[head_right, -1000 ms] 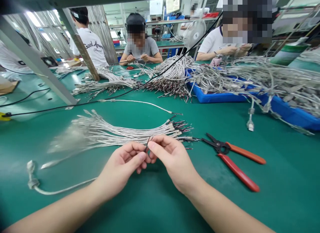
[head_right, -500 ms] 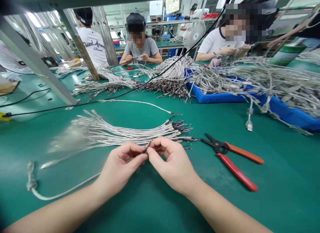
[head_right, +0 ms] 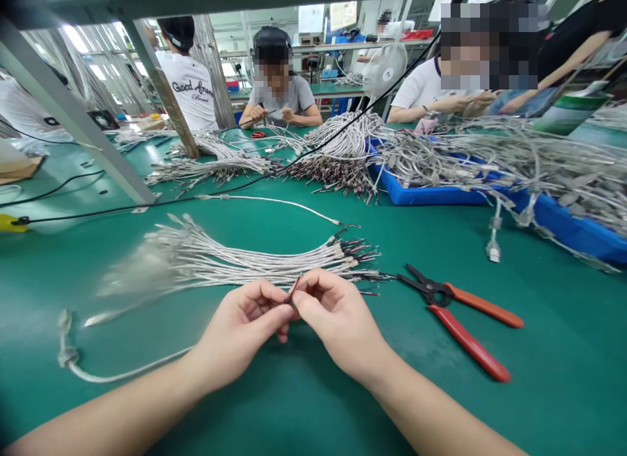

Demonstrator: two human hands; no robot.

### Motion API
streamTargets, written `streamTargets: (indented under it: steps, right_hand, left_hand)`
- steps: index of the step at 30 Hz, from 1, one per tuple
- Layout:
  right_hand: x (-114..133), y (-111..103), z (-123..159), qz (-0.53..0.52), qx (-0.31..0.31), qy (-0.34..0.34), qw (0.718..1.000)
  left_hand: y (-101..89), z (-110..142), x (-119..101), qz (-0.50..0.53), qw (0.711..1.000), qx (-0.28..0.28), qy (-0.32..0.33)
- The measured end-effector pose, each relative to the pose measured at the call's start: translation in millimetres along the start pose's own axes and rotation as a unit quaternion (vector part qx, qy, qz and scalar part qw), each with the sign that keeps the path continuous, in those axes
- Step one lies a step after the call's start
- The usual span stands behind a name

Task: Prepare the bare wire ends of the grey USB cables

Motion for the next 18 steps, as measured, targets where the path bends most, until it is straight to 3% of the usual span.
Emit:
streamTargets:
  steps: [8,18]
  right_hand:
    - [2.8,2.6,2.2,-0.060,0.001,0.014,0.998]
    - [4.0,3.2,2.7,-0.068,-0.001,0.026,0.997]
  left_hand:
    - [-1.0,0.5,-1.1,0.041,0.999,0.029,-0.010]
    - [-1.2,-1.4,-0.2,0.030,0.999,0.010,0.012]
Point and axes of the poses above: each hand's wrist, its own z-axis away from the middle knuckle, its own y-axis out of the palm, x = y × z, the point moved 1 cm from there along -z, towards the middle knuckle, and after that the axes turned 8 degrees about -z, right-handed, at the moved point
